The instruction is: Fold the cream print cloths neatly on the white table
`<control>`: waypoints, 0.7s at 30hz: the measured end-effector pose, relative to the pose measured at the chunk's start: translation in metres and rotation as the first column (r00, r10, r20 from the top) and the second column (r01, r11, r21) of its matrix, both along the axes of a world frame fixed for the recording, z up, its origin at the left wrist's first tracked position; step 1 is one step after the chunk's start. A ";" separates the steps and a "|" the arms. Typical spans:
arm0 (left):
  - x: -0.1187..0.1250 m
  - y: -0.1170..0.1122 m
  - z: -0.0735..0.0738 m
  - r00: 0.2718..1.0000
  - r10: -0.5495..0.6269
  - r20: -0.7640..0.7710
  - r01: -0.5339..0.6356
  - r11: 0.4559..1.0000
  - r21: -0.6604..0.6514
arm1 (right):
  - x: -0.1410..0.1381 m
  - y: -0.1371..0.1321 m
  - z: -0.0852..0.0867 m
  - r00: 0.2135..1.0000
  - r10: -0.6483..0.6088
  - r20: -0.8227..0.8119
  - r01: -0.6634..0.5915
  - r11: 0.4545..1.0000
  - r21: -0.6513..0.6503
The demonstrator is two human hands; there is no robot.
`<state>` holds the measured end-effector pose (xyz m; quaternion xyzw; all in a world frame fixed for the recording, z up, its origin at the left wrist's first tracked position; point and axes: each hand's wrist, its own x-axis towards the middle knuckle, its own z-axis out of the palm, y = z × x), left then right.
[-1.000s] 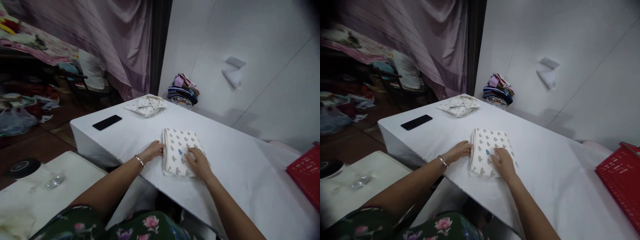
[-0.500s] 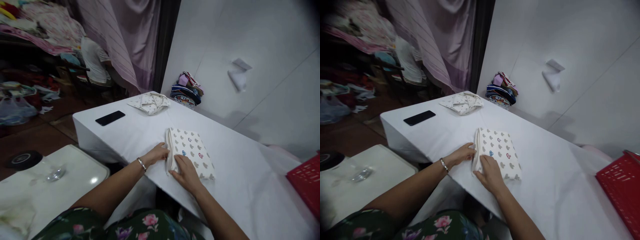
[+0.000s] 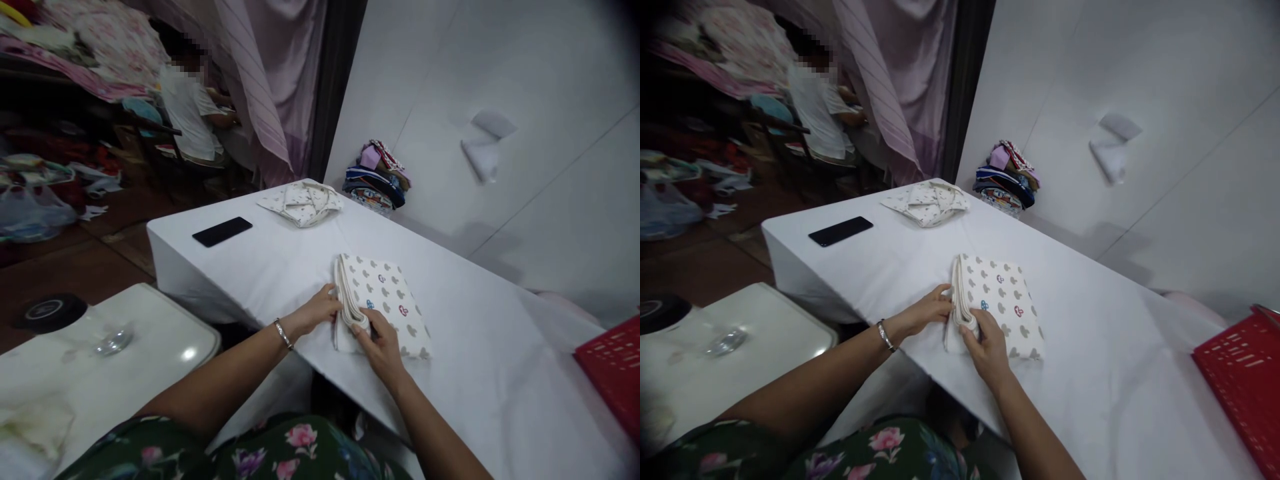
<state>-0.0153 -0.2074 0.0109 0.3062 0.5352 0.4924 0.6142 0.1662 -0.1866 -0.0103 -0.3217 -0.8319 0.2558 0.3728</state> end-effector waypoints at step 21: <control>0.011 0.003 -0.016 0.988 0.073 -0.133 -0.065 0.996 0.063 | -0.004 0.017 0.019 0.991 0.082 0.105 -0.098 0.982 0.159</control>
